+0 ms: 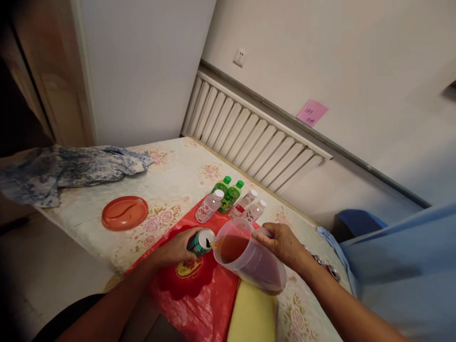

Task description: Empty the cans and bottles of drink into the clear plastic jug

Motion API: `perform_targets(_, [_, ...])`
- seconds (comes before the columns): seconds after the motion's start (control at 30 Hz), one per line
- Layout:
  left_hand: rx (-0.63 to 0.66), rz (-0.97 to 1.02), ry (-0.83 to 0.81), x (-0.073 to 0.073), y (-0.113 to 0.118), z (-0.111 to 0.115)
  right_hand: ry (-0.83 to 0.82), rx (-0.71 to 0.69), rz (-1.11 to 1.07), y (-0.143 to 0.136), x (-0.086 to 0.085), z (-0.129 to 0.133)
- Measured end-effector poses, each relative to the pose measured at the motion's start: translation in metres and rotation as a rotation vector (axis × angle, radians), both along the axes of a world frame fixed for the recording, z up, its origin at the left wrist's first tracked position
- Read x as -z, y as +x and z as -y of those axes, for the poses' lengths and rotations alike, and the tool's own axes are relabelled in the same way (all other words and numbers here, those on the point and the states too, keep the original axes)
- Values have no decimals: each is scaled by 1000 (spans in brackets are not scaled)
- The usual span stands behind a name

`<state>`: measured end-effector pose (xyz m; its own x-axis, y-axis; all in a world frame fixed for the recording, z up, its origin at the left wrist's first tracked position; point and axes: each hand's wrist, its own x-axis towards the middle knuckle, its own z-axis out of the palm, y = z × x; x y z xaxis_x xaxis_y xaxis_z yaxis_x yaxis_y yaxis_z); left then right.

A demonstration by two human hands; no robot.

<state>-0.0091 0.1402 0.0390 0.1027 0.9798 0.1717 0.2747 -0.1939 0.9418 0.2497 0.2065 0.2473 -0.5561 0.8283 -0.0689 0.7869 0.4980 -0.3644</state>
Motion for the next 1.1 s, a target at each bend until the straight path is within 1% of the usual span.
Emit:
perform_targets(0.43, [7, 9, -4, 5, 0, -3, -19, -15, 15, 1, 1, -2])
perform_targets(0.73, [-2, -12, 6, 4, -1, -2, -7, -23, 3, -2, -1, -1])
perform_targets(1.1, [2, -12, -33, 1, 0, -1, -3, -34, -19, -1, 2, -2])
